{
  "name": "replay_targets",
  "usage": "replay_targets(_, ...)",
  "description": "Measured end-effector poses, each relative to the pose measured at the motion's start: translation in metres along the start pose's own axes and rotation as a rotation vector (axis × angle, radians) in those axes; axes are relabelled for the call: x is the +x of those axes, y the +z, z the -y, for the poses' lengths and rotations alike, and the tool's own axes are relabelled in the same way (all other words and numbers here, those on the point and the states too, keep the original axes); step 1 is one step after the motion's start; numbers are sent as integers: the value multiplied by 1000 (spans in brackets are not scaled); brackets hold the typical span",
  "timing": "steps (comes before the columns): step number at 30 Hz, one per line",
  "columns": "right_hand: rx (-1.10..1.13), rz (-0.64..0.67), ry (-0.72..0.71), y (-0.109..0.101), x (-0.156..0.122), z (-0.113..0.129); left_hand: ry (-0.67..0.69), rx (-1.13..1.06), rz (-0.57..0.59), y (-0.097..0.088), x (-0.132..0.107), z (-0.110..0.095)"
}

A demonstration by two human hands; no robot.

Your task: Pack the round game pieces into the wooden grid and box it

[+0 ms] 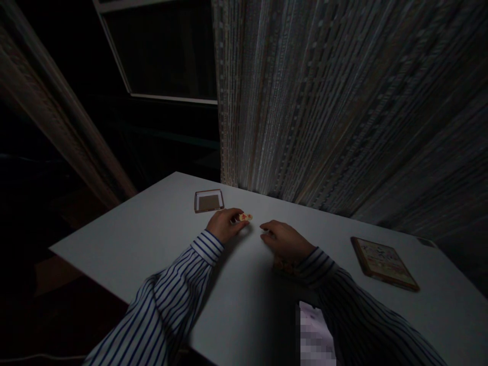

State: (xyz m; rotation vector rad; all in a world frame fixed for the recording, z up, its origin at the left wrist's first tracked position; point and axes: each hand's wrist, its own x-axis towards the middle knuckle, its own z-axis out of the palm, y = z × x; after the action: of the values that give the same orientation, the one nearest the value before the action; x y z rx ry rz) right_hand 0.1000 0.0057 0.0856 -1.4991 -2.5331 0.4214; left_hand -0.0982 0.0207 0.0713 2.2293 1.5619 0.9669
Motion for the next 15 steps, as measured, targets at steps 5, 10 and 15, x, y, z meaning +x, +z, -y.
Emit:
replay_targets(5, 52, -40, 5, -4, -8, -7, 35, -15, -18, 4, -2, -10)
replay_targets(10, 111, -88, 16, -3, -16, -15, 63, -33, -31, 10, -4, -17)
replay_targets(15, 145, -158, 28, -5, -25, -22, 93, -64, -57, 18, -7, -22)
